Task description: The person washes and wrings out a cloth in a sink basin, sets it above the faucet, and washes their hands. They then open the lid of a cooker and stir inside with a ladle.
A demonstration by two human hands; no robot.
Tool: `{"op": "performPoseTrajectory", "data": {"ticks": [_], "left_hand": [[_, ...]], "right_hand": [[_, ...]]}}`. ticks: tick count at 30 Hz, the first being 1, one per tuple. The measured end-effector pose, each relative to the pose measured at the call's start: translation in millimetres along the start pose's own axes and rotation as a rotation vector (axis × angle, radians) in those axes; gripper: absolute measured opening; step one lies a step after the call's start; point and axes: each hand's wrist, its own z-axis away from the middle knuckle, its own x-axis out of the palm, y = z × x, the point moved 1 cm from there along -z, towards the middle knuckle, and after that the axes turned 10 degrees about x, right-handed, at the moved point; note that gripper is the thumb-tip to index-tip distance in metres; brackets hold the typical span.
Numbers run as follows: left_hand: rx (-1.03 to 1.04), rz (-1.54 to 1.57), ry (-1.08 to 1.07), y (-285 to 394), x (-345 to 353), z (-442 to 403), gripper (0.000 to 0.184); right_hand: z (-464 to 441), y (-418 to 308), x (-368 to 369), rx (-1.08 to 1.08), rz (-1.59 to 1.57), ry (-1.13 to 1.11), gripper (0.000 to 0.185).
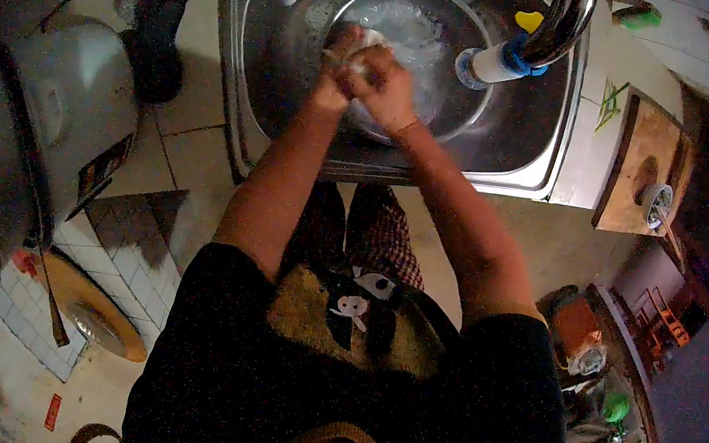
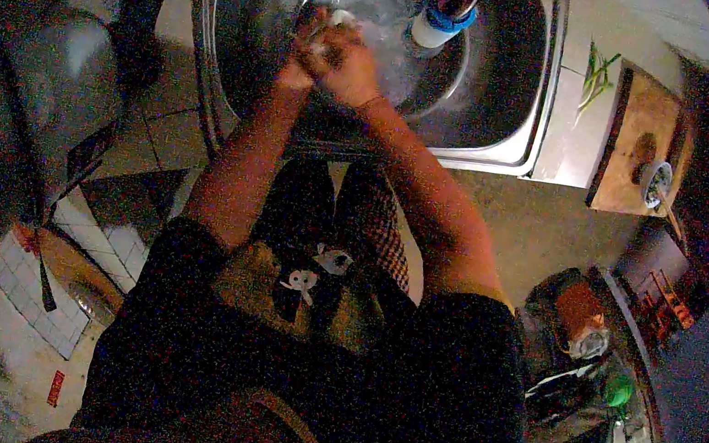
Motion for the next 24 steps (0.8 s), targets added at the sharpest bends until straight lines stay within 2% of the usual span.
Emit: {"op": "performPoseTrajectory", "data": {"ticks": [1,2,3,4,6,7,9,10,11,12,13,14,16,17,18,20,21,22,24], "left_hand": [[0.005,-0.039,-0.027,17,38,28,0.035],[0.001,-0.035,-0.027,12,41,32,0.035],[0.137,-0.153,0.028,9,41,33,0.032],[0.122,0.049,-0.203,4,33,26,0.030],[-0.047,0.425,-0.668,-6,15,15,0.027],[0.263,-0.198,-0.421,-23,-6,9,0.031],[0.082,-0.009,0.014,-25,27,23,0.044],[0.082,-0.012,0.012,-28,35,22,0.044],[0.029,-0.165,0.171,-31,36,20,0.048],[-0.023,-0.317,0.328,-31,34,16,0.052],[0.067,-0.268,0.077,-39,13,6,0.051],[0.066,-0.265,0.085,-30,17,8,0.051],[0.338,-0.767,0.086,-6,38,-4,0.049],[0.814,-1.318,-0.036,-6,37,-6,0.044],[0.808,-1.318,-0.028,-7,31,0,0.044],[1.005,-2.211,-0.407,-8,24,12,0.042],[0.922,-2.191,-0.469,-17,6,-1,0.040],[0.927,-2.194,-0.471,-13,10,-2,0.040],[0.857,-2.255,-0.461,-13,18,4,0.037]], "right_hand": [[9,-27,-4,-0.069,0.141,-0.034,0.027],[15,-41,-4,-0.138,0.282,-0.070,0.025],[16,-43,1,-0.237,0.371,0.033,0.022],[14,-45,-1,-0.239,0.371,0.032,0.022],[8,-46,-5,-0.074,0.531,-0.102,0.026],[2,-40,-6,-0.073,0.530,-0.101,0.026],[-18,-14,-12,0.127,0.512,-0.056,0.026],[-25,-2,-21,0.082,0.492,0.048,0.031],[-31,13,-31,0.037,0.469,0.147,0.039],[-32,39,-35,-0.210,0.516,0.248,0.040],[-33,65,-39,-0.450,0.583,0.375,0.042],[-34,90,-44,-0.340,0.627,0.347,0.037],[-46,116,-55,-0.129,0.719,0.320,0.031],[-50,122,-56,-0.025,0.758,0.291,0.031],[-47,128,-55,-0.023,0.759,0.282,0.031],[-40,112,-50,-0.293,1.058,0.156,0.039],[-30,105,-45,-0.279,1.157,0.121,0.047],[-35,103,-44,-0.281,1.154,0.127,0.047],[-38,100,-46,-0.205,1.058,-0.020,0.046]]}}
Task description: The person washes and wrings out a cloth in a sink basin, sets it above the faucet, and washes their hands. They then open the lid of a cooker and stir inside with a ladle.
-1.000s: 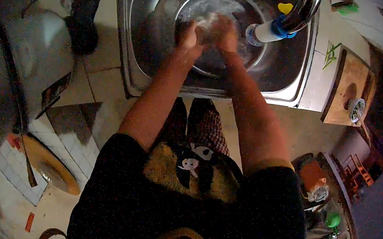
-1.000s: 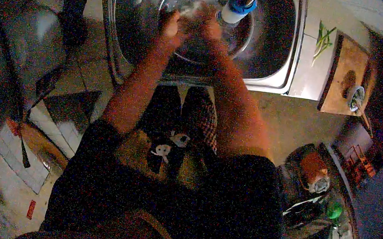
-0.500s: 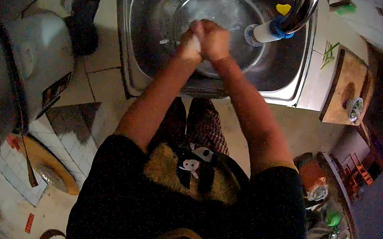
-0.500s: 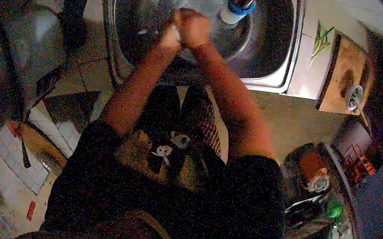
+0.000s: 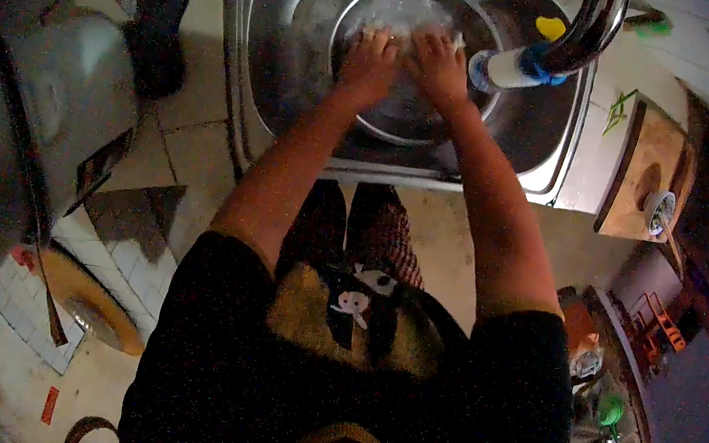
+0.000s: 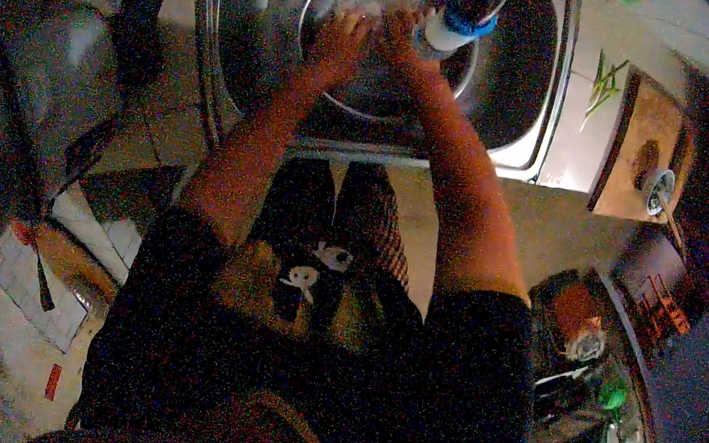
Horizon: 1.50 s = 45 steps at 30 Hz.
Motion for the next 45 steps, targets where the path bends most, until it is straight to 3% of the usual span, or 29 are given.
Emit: {"op": "performPoseTrajectory", "data": {"ticks": [2,3,4,5,6,8,12,14,15,19,21,22,23,24,25,27,28,29,30,31,34,36,37,38,40,41,42,44,45], "left_hand": [[0.034,-0.032,0.050,-21,36,-5,0.033],[-0.168,0.347,0.251,-26,50,-4,0.033],[-0.373,0.732,0.438,-27,57,1,0.033],[-0.583,0.799,0.484,-17,41,0,0.037],[-0.579,0.799,0.485,-12,34,-4,0.037],[-1.364,1.940,0.383,-8,55,3,0.041],[-1.110,2.074,0.498,-11,11,5,0.044],[-0.727,2.314,0.347,-20,4,15,0.044],[-0.593,2.382,0.291,-19,-2,17,0.044],[-0.755,2.364,0.299,8,-29,6,0.035],[-0.466,2.330,0.430,8,-5,16,0.034],[-0.325,2.301,0.490,10,1,17,0.034],[-0.886,2.136,0.536,24,4,2,0.036],[-1.073,1.935,0.455,30,-13,-4,0.041],[-0.866,1.887,0.484,45,-55,-13,0.044],[-0.675,1.829,0.511,45,-82,-17,0.046],[-0.742,1.917,0.423,21,-65,-21,0.048],[-0.803,2.011,0.314,2,-46,-23,0.050],[-0.797,2.017,0.313,-11,-22,-13,0.050],[-0.738,1.444,0.235,-16,-20,-5,0.048],[-0.522,0.733,0.206,-4,-21,9,0.045],[-0.064,0.117,0.117,17,-48,5,0.041],[0.069,-0.019,-0.013,11,-7,16,0.038],[0.073,-0.018,-0.010,13,-9,15,0.038],[0.100,0.005,-0.247,14,-11,17,0.031],[0.094,0.004,-0.247,13,-3,19,0.031],[-0.172,0.133,-0.382,9,14,18,0.027],[-0.435,0.262,-0.510,9,-4,18,0.024],[-0.154,0.197,-0.337,8,-26,28,0.022]], "right_hand": [[-1,11,6,0.122,-0.218,0.123,0.043],[-2,19,14,0.243,-0.442,0.243,0.040],[-3,20,32,0.528,-0.567,0.160,0.038],[-6,14,34,0.821,-0.686,0.100,0.035],[-6,2,37,0.821,-0.686,0.104,0.035],[-3,-41,-2,0.817,-1.053,-0.063,0.031],[1,-76,-42,0.647,-1.545,-0.204,0.021],[12,-93,-80,0.220,-0.982,-0.099,0.017],[20,-101,-87,0.219,-0.980,-0.099,0.017],[27,-111,-96,0.079,-0.627,0.074,0.018],[20,-106,-93,0.134,-0.518,0.152,0.019],[12,-92,-79,0.220,-0.484,0.058,0.019],[3,-70,-58,0.305,-0.447,-0.033,0.019],[-1,-46,-38,0.310,-0.455,0.077,0.019],[-4,-23,-21,0.318,-0.444,0.172,0.020],[-4,14,1,0.228,-0.347,0.422,0.023],[-2,28,2,0.222,-0.318,0.452,0.025],[2,36,-6,0.249,-0.352,0.410,0.027],[8,34,-41,0.437,-0.715,0.168,0.028],[12,35,-42,0.448,-0.619,0.140,0.027],[31,24,-50,0.310,-0.231,0.154,0.029],[38,29,-6,0.255,-0.147,0.143,0.030],[46,23,8,0.165,-0.041,0.049,0.030],[49,20,14,0.070,0.068,-0.043,0.030],[54,14,2,0.004,0.091,-0.108,0.030],[51,5,-26,0.020,0.114,-0.354,0.028],[49,1,-42,0.040,0.140,-0.597,0.027],[50,14,-44,0.049,-0.002,-0.651,0.025],[52,21,-44,0.057,-0.148,-0.708,0.024]]}}
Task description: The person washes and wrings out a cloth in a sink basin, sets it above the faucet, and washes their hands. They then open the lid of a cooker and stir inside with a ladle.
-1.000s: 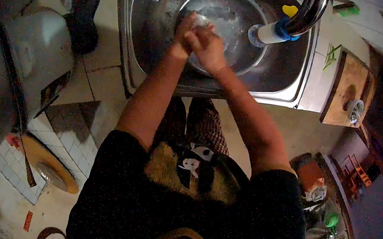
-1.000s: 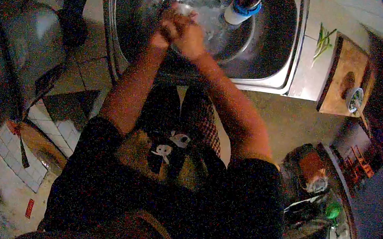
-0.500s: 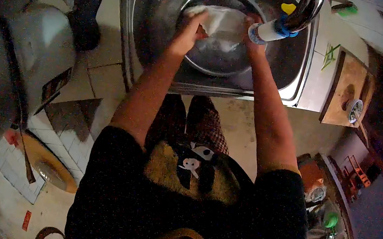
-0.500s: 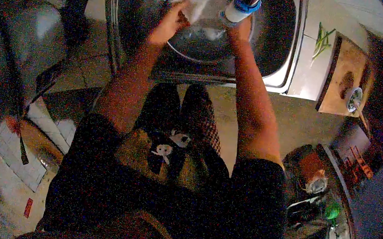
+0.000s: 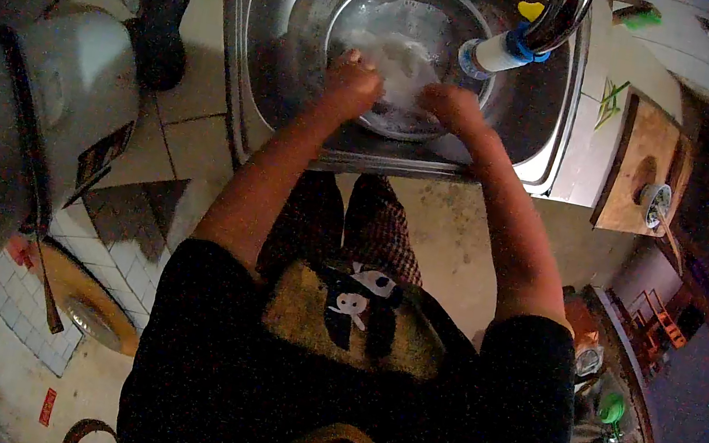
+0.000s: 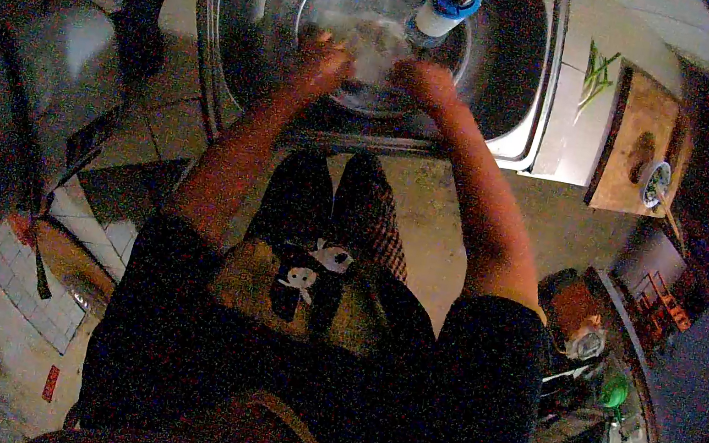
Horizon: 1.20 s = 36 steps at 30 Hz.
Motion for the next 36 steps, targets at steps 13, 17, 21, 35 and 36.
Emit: {"op": "performPoseTrajectory", "data": {"ticks": [13,17,21,35,36], "left_hand": [[-0.330,1.183,0.492,-16,-24,-20,0.031],[-0.983,1.663,0.350,35,-21,-2,0.040],[-0.953,1.929,0.354,12,37,-17,0.045],[-0.238,2.118,0.569,7,25,-14,0.031],[-0.278,2.028,0.824,26,23,-19,0.037]], "right_hand": [[-36,29,-47,0.056,-0.299,0.546,0.046],[-95,22,35,0.033,-0.339,0.735,0.044],[-68,-61,33,0.147,-0.394,0.411,0.039],[4,-119,-36,0.045,-0.479,0.636,0.039],[-10,-102,-40,0.255,-0.381,0.485,0.043]]}}
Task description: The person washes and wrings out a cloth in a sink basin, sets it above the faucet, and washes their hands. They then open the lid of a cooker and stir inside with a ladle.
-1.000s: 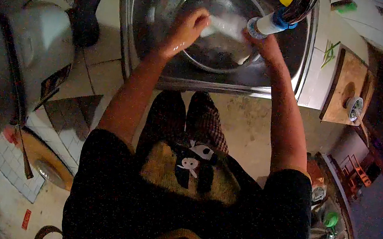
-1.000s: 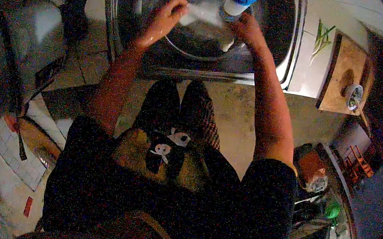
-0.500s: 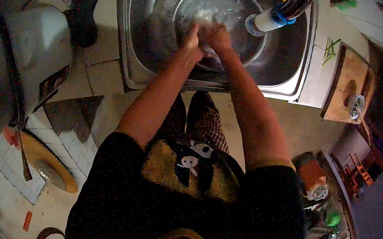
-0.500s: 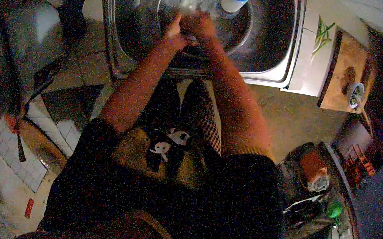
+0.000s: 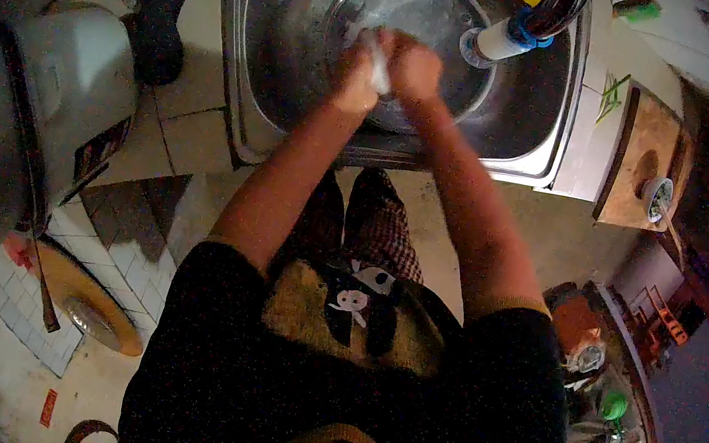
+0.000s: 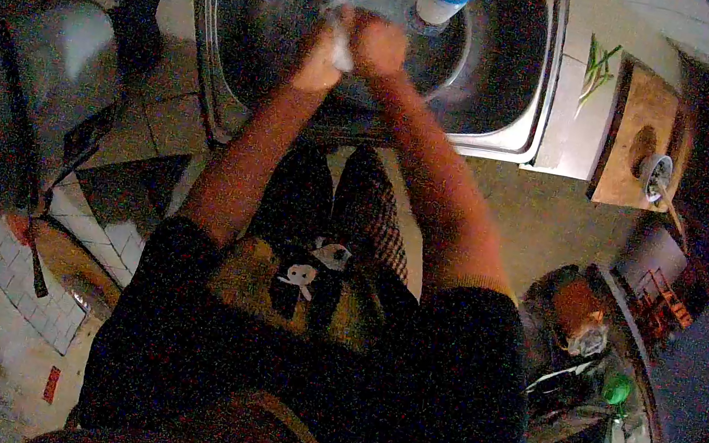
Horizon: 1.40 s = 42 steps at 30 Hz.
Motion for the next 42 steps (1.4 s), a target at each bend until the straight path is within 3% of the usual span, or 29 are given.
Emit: {"op": "performPoseTrajectory", "data": {"ticks": [1,2,3,5,7,8,10,11,13,15,16,17,21,24,26,27,29,30,31,32,33,37,40,42], "left_hand": [[-0.178,-0.127,0.150,-19,-13,-14,0.044],[-0.210,-0.167,0.156,-15,-8,-19,0.045],[-0.241,-0.198,0.170,-12,-4,-23,0.047],[-0.195,-0.242,-0.016,31,24,-5,0.037],[0.243,-0.877,-0.333,41,13,-29,0.040],[0.244,-0.881,-0.332,47,8,-27,0.040],[0.974,-1.425,-0.335,65,4,-15,0.047],[0.976,-1.427,-0.338,67,0,-16,0.047],[0.909,-1.350,-0.151,68,-15,-17,0.050],[0.851,-1.378,-0.106,54,-51,-30,0.055],[0.550,-1.489,-0.076,43,-72,-40,0.056],[0.244,-1.574,-0.046,37,-83,-46,0.057],[0.095,-1.488,-0.046,67,-35,-19,0.061],[0.041,-1.458,-0.169,77,-24,-26,0.066],[0.130,-1.444,-0.183,83,-14,-26,0.068],[0.130,-1.444,-0.183,80,-29,-33,0.068],[-0.039,-1.279,-0.098,81,-61,-53,0.065],[-0.011,-1.244,-0.183,91,-66,-45,0.067],[-0.013,-1.249,-0.187,100,-57,-32,0.067],[-0.174,-1.119,-0.092,104,-50,-20,0.067],[-0.326,-0.981,0.003,107,-41,-10,0.068],[-0.447,-0.766,0.088,94,-26,5,0.070],[-0.325,-0.765,0.054,49,-76,-16,0.072],[0.060,-0.995,0.063,42,-75,-16,0.077]], "right_hand": [[-13,12,-7,0.007,0.019,-0.004,0.050],[-31,34,15,0.072,-0.026,0.034,0.050],[-36,41,20,-0.025,-0.043,0.176,0.048],[-61,72,30,-0.161,-0.035,0.334,0.041],[-70,85,31,-0.172,0.016,0.347,0.039],[-64,86,32,-0.208,0.104,0.321,0.040],[-46,82,48,-0.364,0.386,0.238,0.046],[-34,77,55,-0.429,0.501,0.191,0.050],[-30,71,51,-0.467,0.552,0.148,0.055],[-35,65,29,-0.544,0.536,-0.052,0.059],[-44,72,34,-0.548,0.778,0.226,0.055],[-63,91,49,-0.550,0.777,0.229,0.055],[-113,143,110,-0.113,-0.095,0.572,0.043],[-71,70,40,-0.190,-0.293,0.200,0.040],[-60,53,26,-0.645,-0.116,0.358,0.037],[-56,52,23,-0.645,-0.117,0.359,0.037],[-58,54,22,-0.387,0.031,0.086,0.036],[-60,56,21,-0.302,0.083,0.000,0.035],[-61,65,22,-0.442,0.176,-0.008,0.033],[-60,71,21,-0.583,0.270,-0.018,0.032],[-58,77,22,-0.583,0.268,-0.018,0.032],[-32,82,-1,-0.325,0.320,-0.117,0.027],[-31,93,-6,-0.227,0.289,-0.198,0.022],[-47,122,13,-0.198,0.289,-0.206,0.019]]}}
